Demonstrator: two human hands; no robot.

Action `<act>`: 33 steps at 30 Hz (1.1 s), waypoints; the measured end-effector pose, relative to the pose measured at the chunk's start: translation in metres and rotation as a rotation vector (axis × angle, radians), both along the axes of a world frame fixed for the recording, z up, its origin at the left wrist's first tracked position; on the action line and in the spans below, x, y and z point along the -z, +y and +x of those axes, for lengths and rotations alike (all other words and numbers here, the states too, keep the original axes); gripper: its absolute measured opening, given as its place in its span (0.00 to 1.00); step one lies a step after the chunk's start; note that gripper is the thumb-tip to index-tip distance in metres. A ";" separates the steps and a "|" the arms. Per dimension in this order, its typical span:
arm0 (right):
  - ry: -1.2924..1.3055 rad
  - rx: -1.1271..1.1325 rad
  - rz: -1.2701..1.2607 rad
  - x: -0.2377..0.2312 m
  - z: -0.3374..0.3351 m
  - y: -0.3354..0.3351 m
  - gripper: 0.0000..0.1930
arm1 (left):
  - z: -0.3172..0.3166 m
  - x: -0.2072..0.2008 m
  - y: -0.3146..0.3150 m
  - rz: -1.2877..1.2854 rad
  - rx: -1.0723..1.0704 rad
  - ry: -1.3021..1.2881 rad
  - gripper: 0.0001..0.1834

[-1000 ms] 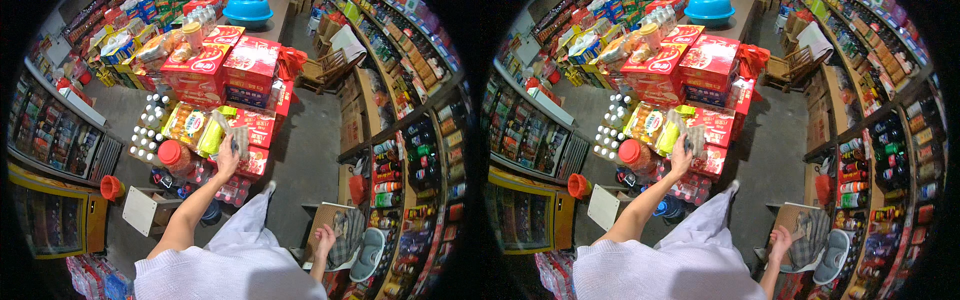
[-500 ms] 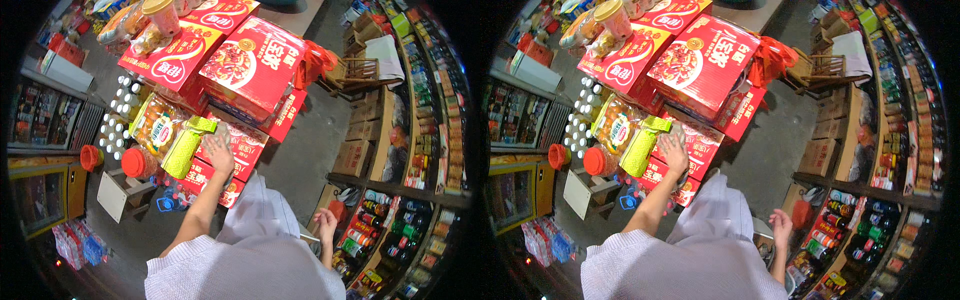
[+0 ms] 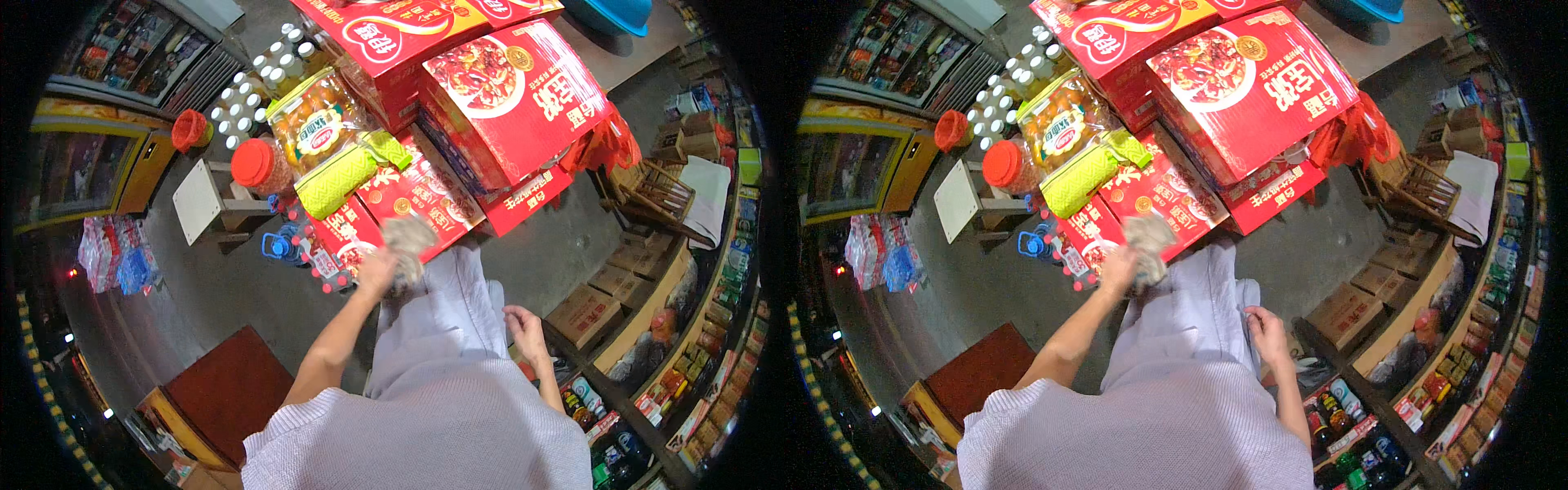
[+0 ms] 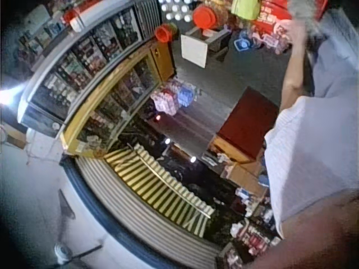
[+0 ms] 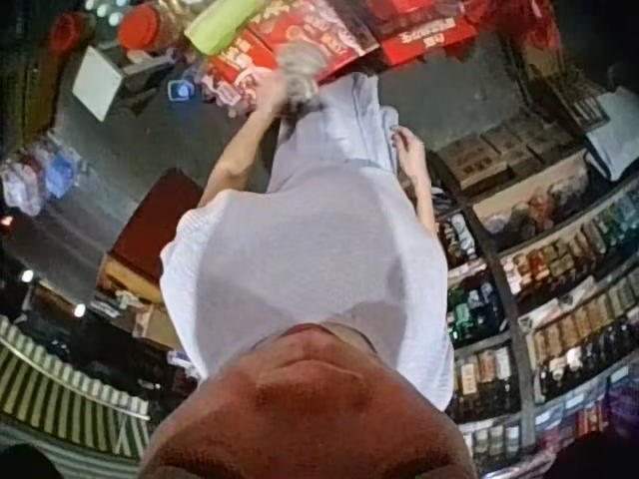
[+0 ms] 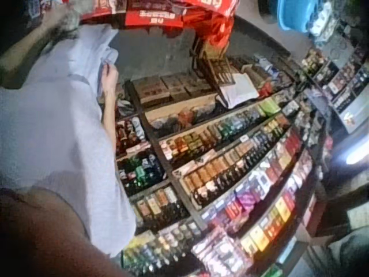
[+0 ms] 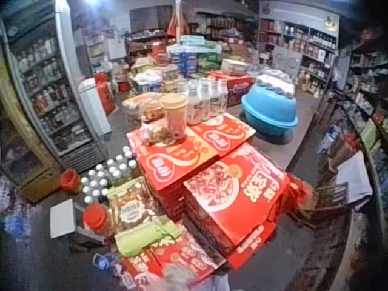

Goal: The person wipes multiple shelves and product surfaces in a small store using a cloth. They move along aisles, wiping bottles, boxes, and shelf edges, then return to the counter area to continue wiping.

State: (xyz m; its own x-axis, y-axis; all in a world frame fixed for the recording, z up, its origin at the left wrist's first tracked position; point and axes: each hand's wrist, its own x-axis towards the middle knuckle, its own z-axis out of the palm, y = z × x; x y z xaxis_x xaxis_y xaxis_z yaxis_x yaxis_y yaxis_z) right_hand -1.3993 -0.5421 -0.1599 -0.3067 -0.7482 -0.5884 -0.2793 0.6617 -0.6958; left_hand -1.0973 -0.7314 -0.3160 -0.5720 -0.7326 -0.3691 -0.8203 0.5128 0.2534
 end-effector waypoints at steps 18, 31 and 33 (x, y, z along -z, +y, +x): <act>0.099 -0.042 0.003 0.002 -0.119 0.083 0.10 | 0.016 -0.008 -0.036 -0.331 -0.522 0.266 0.34; 0.164 -0.131 -0.108 0.012 -0.159 0.112 0.11 | -0.178 -0.040 0.091 -0.388 -0.821 0.781 0.27; 0.107 -0.103 -0.079 0.018 -0.165 0.114 0.11 | -0.210 -0.057 0.075 -0.420 -0.711 0.890 0.27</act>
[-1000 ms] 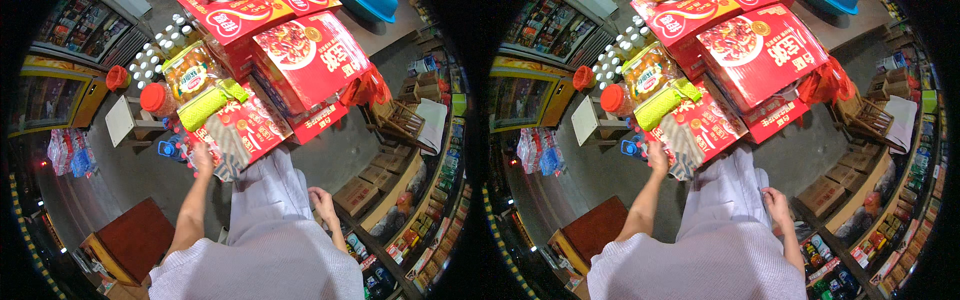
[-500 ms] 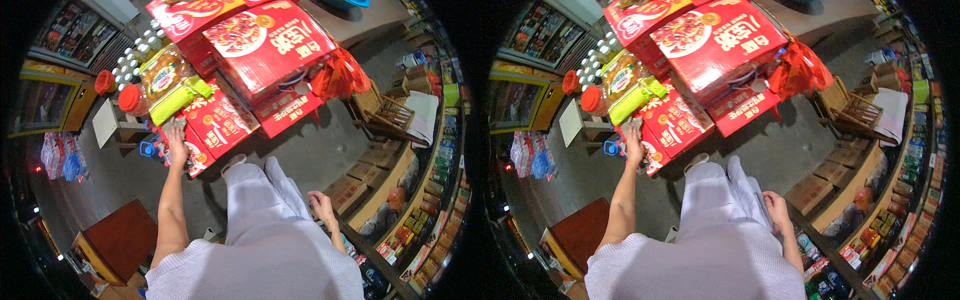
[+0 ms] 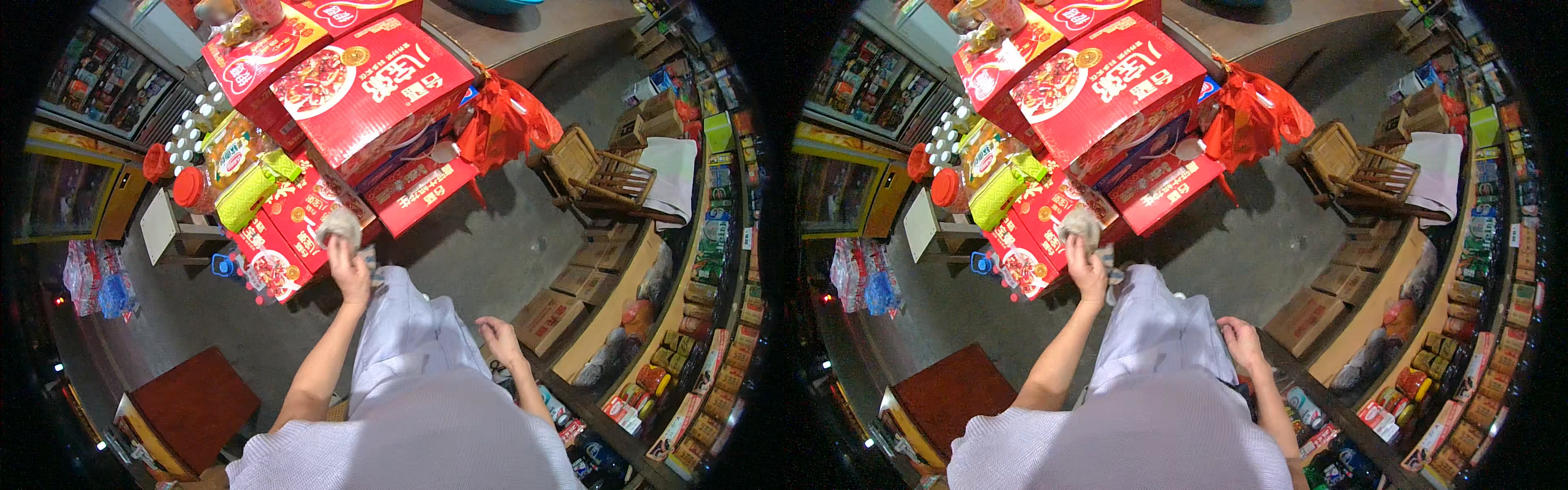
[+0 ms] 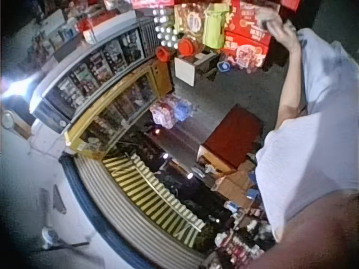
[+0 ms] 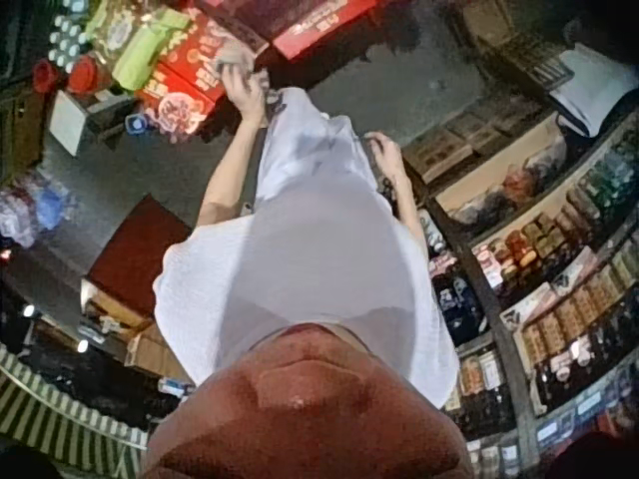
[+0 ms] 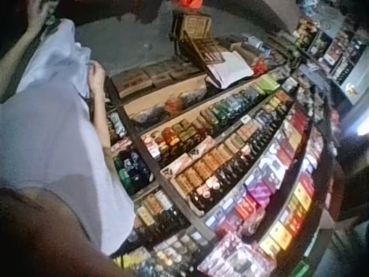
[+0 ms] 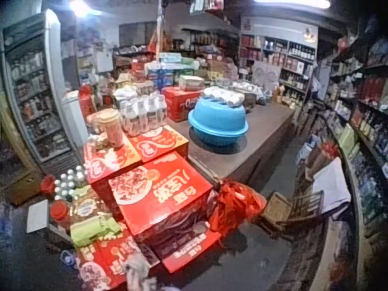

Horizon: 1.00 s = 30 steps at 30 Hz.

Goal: The person wipes multiple shelves and product surfaces in a small store using a cloth. They move along aisles, wiping bottles, boxes, and shelf edges, then return to the counter area to continue wiping.

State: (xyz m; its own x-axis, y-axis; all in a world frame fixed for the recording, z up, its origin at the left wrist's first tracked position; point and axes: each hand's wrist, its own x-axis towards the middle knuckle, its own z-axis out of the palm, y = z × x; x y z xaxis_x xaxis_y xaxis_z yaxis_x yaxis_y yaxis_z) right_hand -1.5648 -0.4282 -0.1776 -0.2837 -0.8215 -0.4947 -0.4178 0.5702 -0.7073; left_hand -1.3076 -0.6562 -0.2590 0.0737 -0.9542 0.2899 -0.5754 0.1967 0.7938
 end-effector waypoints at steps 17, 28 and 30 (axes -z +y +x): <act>-0.026 0.139 0.137 0.011 -0.008 -0.022 0.12 | -0.272 0.049 -0.129 0.285 0.725 -0.012 0.24; -0.147 0.111 -0.022 0.016 -0.056 -0.156 0.10 | -0.144 -0.205 -0.210 -0.655 0.742 -0.190 0.18; -0.109 -0.002 0.019 0.012 -0.061 -0.187 0.10 | -0.088 -0.219 -0.240 -0.503 0.680 -0.561 0.16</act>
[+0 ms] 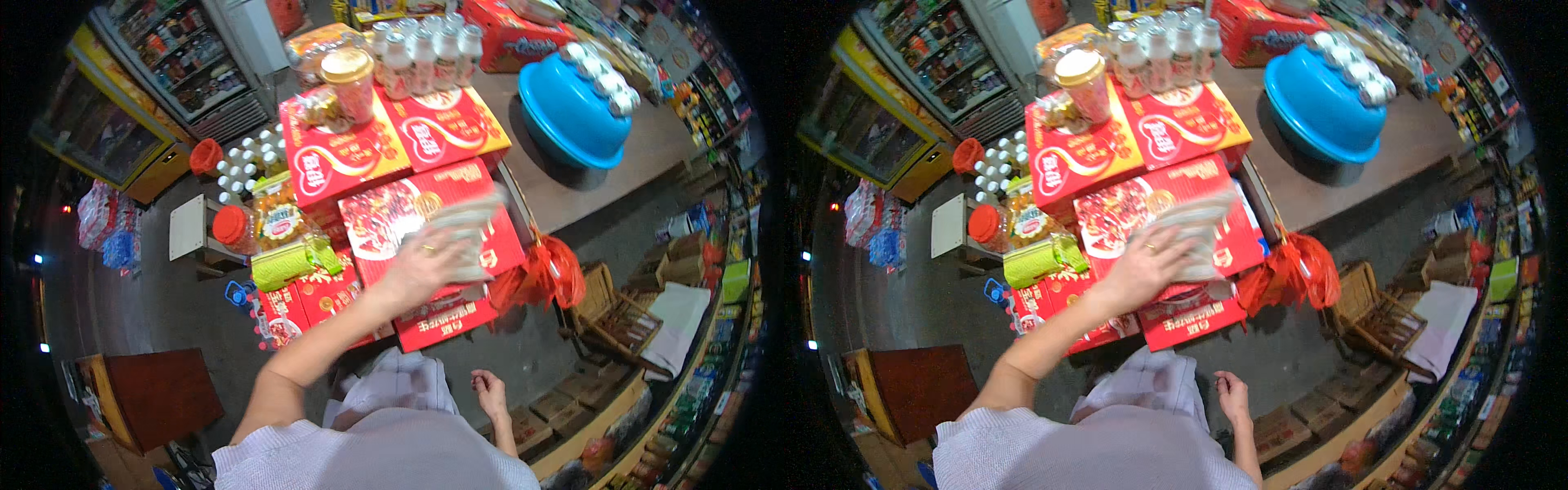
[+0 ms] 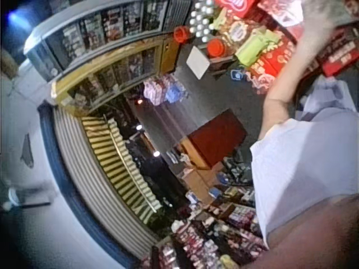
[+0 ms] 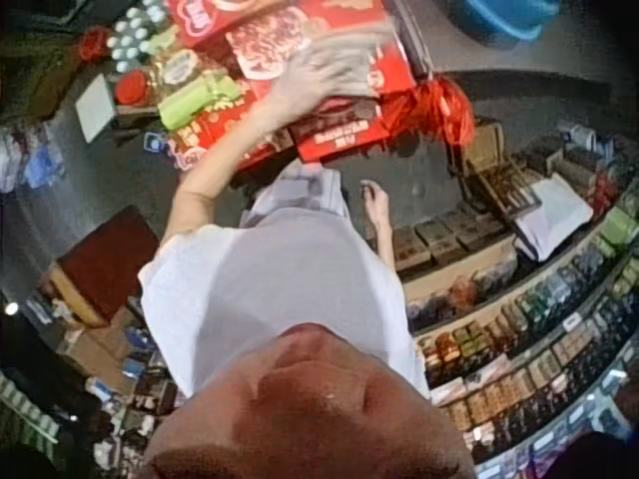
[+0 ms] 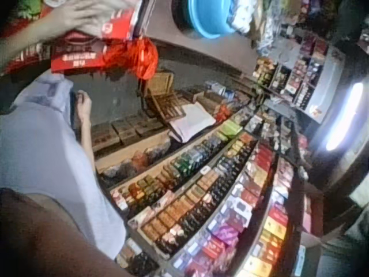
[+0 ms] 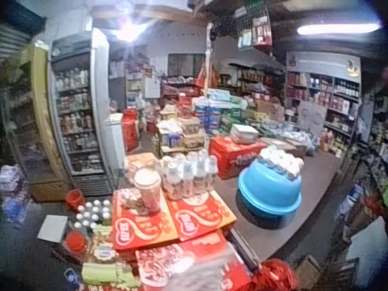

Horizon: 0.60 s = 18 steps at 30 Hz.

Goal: The person wipes multiple shelves and product surfaces in a small store using a cloth. They move along aisles, wiping bottles, boxes, and shelf edges, then return to the counter area to continue wiping.

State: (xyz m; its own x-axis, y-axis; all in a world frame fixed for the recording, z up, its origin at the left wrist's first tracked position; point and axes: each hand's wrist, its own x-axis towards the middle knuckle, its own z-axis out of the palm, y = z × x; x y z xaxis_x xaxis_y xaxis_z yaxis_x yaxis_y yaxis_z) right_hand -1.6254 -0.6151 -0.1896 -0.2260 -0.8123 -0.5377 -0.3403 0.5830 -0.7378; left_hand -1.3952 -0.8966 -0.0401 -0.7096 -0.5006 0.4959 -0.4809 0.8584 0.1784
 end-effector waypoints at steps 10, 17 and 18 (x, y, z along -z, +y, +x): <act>0.104 -0.265 -0.018 -0.006 0.015 -0.081 0.11 | 0.164 -0.023 -0.095 -0.116 -0.834 0.443 0.22; 0.167 -0.209 -0.105 -0.023 -0.008 -0.091 0.11 | 0.019 0.021 -0.135 0.121 -0.422 0.225 0.20; 0.166 -0.198 -0.097 -0.025 -0.011 -0.091 0.11 | 0.003 0.020 -0.152 0.058 -0.373 0.171 0.22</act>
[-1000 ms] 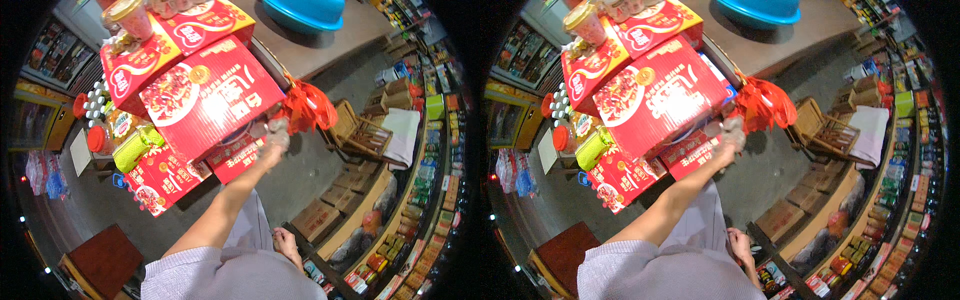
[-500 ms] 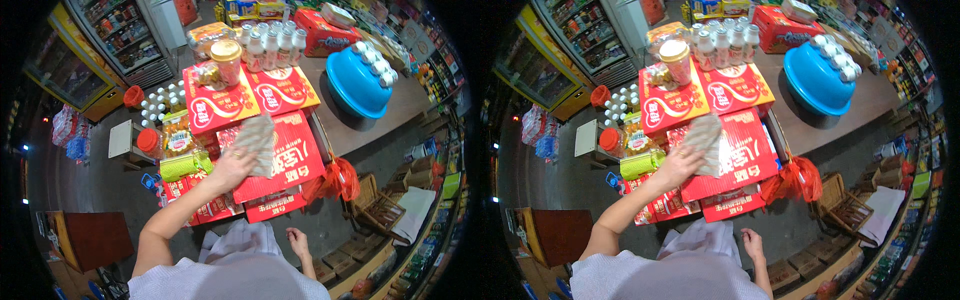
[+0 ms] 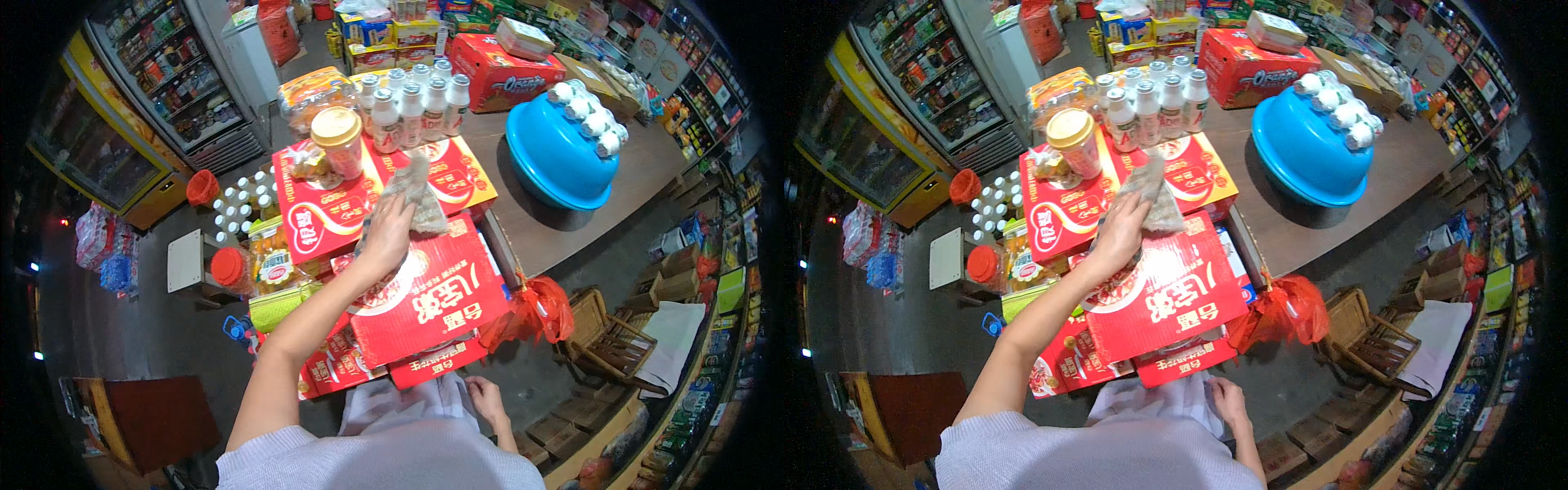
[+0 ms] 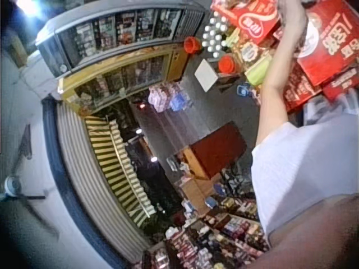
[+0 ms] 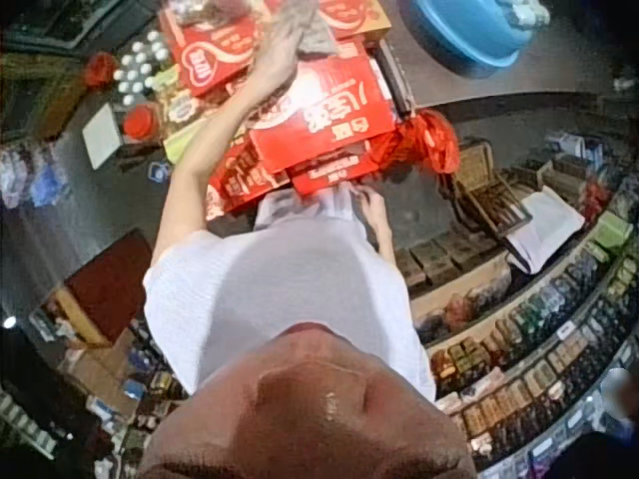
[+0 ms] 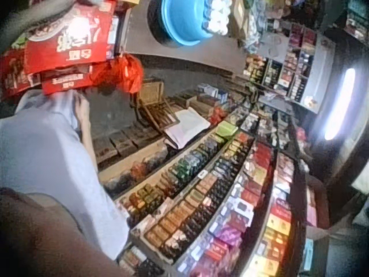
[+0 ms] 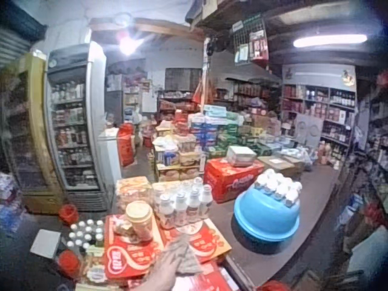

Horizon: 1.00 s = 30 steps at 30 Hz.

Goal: The person wipes multiple shelves and product surfaces in a small store using a cloth. They move along aisles, wiping bottles, boxes, and shelf edges, then return to the counter area to continue wiping.

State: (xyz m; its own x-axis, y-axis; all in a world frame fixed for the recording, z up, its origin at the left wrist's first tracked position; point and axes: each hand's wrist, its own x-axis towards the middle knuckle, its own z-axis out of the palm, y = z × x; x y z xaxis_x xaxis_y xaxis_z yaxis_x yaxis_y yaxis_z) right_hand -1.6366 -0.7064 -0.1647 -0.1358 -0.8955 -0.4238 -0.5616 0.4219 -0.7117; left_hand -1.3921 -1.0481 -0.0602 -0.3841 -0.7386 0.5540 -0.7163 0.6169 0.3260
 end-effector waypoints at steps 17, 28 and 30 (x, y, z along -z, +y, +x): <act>0.083 0.134 -0.027 0.018 -0.045 0.054 0.11 | -0.045 -0.011 0.098 0.302 0.692 -0.199 0.27; -0.140 0.181 -0.256 0.012 -0.017 -0.003 0.12 | -0.125 -0.021 0.148 0.546 1.102 -0.245 0.27; -0.341 0.423 -0.221 0.004 -0.023 0.003 0.11 | -0.174 0.000 0.164 0.578 1.246 -0.182 0.26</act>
State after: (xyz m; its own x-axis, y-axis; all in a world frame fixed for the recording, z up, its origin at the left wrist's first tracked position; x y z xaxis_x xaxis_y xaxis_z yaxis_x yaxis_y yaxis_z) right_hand -1.6596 -0.7030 -0.1684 -0.3895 -0.8652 -0.3156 -0.1003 0.3805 -0.9193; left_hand -1.5661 -0.8842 -0.0599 -0.9861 0.0365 0.1619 0.1427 0.6853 0.7142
